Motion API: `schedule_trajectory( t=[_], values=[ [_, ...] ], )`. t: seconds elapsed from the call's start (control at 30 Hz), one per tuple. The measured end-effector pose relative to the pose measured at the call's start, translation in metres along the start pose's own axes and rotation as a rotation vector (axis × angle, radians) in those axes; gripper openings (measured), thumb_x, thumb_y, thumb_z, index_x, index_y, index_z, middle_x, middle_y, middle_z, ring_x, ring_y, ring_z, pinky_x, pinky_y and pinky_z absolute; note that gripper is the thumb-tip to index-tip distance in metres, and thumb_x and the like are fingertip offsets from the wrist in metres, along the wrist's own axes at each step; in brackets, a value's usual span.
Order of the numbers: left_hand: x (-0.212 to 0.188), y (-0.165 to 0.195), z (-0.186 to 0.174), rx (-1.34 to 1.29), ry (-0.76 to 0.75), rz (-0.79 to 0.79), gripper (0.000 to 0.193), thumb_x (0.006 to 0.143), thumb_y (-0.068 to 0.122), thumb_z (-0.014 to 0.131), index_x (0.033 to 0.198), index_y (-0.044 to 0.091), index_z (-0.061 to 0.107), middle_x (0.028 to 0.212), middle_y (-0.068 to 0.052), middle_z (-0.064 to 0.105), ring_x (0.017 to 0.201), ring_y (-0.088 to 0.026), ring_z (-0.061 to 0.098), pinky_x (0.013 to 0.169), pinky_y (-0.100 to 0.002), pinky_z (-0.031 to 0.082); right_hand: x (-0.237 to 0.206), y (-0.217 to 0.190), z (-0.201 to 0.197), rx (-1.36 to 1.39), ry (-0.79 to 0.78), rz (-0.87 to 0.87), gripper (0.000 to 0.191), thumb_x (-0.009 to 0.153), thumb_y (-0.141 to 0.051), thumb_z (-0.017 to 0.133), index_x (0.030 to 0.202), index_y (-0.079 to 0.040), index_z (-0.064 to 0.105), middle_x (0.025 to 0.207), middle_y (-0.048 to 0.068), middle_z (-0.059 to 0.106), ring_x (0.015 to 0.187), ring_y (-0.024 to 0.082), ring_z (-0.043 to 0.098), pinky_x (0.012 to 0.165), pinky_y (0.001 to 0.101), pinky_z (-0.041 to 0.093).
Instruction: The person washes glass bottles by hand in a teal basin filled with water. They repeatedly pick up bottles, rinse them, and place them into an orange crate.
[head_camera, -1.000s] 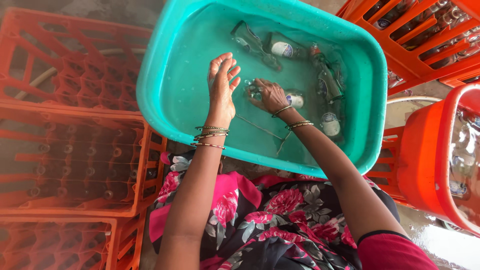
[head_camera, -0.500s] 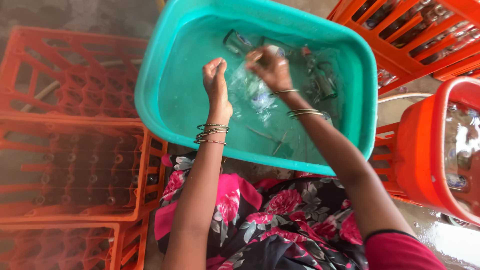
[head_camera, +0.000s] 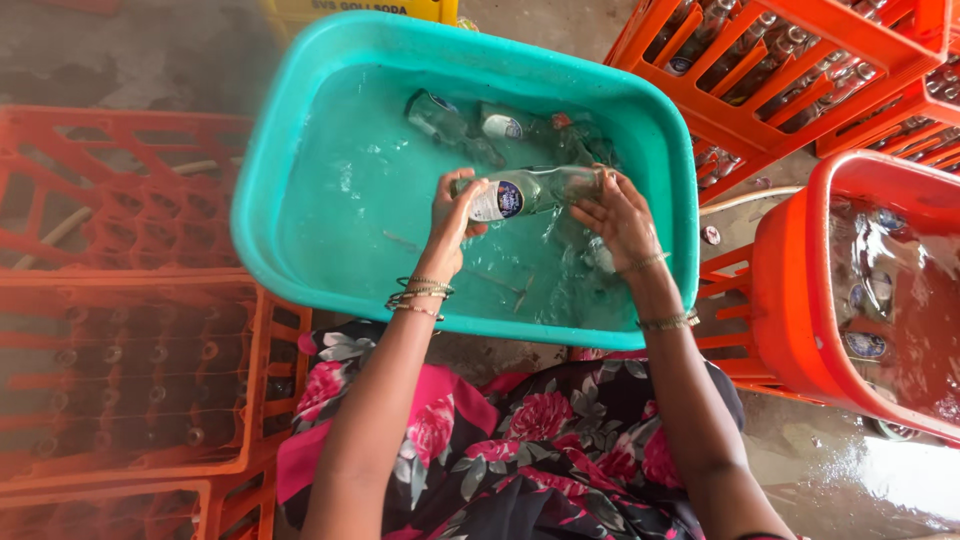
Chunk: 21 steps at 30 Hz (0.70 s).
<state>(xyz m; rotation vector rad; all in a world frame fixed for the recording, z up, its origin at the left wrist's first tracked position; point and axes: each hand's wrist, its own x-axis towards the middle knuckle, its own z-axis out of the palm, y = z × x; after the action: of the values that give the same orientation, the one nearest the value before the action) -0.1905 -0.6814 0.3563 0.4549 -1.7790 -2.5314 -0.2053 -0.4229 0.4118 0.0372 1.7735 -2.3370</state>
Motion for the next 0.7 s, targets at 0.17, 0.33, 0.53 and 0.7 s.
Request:
schedule_trajectory(
  t=[0.17, 0.33, 0.53, 0.7],
  values=[
    [-0.005, 0.018, -0.012, 0.071, -0.084, 0.231, 0.045, 0.091, 0.053, 0.069, 0.118, 0.018, 0.060, 0.098, 0.001, 0.063, 0.070, -0.006, 0.059, 0.046, -0.021, 0.042, -0.015, -0.006, -0.001, -0.240, -0.035, -0.268, 0.037, 0.111, -0.034, 0.060, 0.129, -0.002, 0.059, 0.116, 0.009, 0.067, 0.099, 0.016, 0.069, 0.090, 0.0334, 0.060],
    [-0.010, 0.013, -0.017, 0.112, 0.082, 0.019, 0.050, 0.089, 0.056, 0.071, 0.107, 0.010, 0.062, 0.074, 0.002, 0.061, 0.051, -0.005, 0.054, 0.038, -0.022, 0.037, -0.030, -0.004, 0.011, -0.356, 0.008, -0.113, 0.037, 0.099, -0.037, 0.063, 0.116, -0.004, 0.065, 0.108, 0.007, 0.074, 0.094, 0.016, 0.075, 0.081, 0.0304, 0.061],
    [-0.014, 0.000, -0.023, 0.183, 0.038, -0.067, 0.057, 0.089, 0.064, 0.068, 0.106, 0.011, 0.055, 0.077, -0.001, 0.063, 0.048, -0.008, 0.054, 0.037, -0.023, 0.038, -0.030, -0.004, 0.000, -0.449, 0.063, -0.193, 0.037, 0.105, -0.032, 0.068, 0.114, 0.003, 0.068, 0.097, 0.011, 0.074, 0.085, 0.018, 0.070, 0.074, 0.0300, 0.056],
    [-0.021, -0.005, -0.025, 0.127, -0.101, 0.034, 0.060, 0.088, 0.070, 0.063, 0.110, 0.014, 0.061, 0.080, 0.000, 0.064, 0.051, -0.006, 0.055, 0.040, -0.020, 0.035, -0.035, 0.001, -0.007, -0.467, -0.045, -0.389, 0.036, 0.103, -0.029, 0.071, 0.115, 0.004, 0.065, 0.105, 0.012, 0.076, 0.091, 0.018, 0.074, 0.079, 0.0292, 0.062]
  ],
)
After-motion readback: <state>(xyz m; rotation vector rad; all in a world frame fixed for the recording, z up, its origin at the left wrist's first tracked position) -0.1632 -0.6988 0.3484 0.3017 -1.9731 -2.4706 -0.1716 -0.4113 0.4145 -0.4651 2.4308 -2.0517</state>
